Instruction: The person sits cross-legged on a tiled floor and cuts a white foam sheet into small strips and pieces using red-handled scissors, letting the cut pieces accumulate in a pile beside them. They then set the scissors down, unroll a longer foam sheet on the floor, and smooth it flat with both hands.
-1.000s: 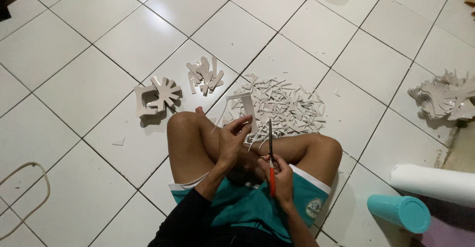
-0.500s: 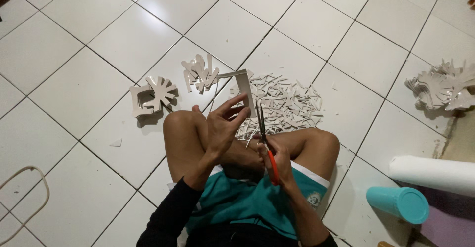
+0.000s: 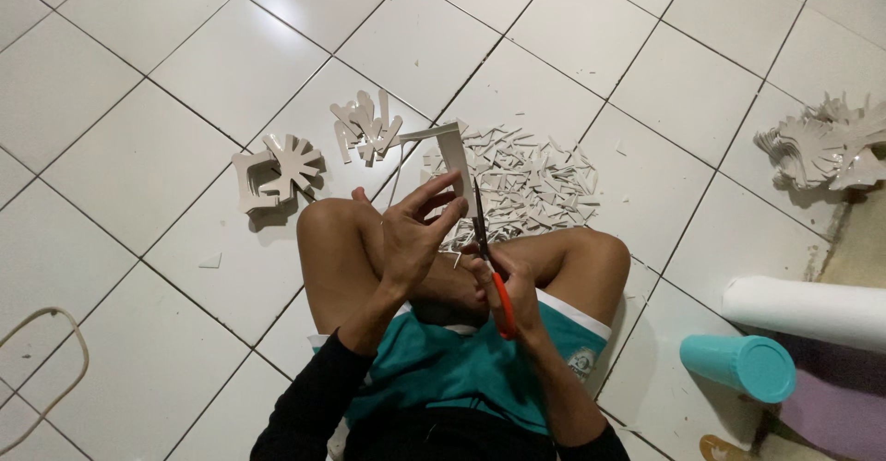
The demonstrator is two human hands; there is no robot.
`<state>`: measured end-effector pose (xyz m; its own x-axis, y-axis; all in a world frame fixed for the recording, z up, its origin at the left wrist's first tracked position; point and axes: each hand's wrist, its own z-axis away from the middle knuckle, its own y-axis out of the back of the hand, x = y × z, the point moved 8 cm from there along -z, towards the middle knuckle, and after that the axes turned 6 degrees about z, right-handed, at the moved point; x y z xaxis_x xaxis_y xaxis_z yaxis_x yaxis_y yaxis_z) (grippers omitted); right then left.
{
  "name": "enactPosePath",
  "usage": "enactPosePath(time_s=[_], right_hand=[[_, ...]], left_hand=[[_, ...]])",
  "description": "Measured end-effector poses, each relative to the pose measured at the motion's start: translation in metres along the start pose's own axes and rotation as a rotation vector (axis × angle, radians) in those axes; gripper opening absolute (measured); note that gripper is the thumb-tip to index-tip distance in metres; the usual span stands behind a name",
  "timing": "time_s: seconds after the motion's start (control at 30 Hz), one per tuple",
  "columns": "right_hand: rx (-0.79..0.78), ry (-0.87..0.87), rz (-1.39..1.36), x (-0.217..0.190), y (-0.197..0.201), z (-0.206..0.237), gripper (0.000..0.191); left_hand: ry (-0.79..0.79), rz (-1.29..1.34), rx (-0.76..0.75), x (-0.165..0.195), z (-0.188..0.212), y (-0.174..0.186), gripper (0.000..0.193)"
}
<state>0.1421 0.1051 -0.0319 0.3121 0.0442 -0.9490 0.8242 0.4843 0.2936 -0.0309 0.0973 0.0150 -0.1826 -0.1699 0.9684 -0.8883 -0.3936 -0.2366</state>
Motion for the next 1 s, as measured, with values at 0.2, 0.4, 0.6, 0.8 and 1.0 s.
enactPosePath(time_s=[0.2, 0.4, 0.6, 0.8, 1.0], right_hand=[[0.014, -0.027, -0.067, -0.006, 0.002, 0.003, 0.051], [0.100, -0.005, 0.054, -0.011, 0.008, 0.006, 0.043], [0.094, 0.030, 0.032, -0.011, 0.006, 0.008, 0.036], [0.053, 0.015, -0.029, -0.012, 0.005, 0.004, 0.033], [0.039, 0.045, -0.122, -0.010, 0.007, 0.003, 0.033]], left_hand=[[-0.023, -0.005, -0.025, 0.001, -0.001, -0.004, 0.044], [0.014, 0.012, -0.035, -0.002, 0.001, -0.005, 0.044], [-0.016, 0.065, -0.066, 0.003, -0.016, 0.001, 0.046], [-0.005, -0.016, -0.055, 0.003, -0.001, -0.010, 0.043], [0.040, -0.001, -0.060, 0.000, 0.012, -0.018, 0.043]])
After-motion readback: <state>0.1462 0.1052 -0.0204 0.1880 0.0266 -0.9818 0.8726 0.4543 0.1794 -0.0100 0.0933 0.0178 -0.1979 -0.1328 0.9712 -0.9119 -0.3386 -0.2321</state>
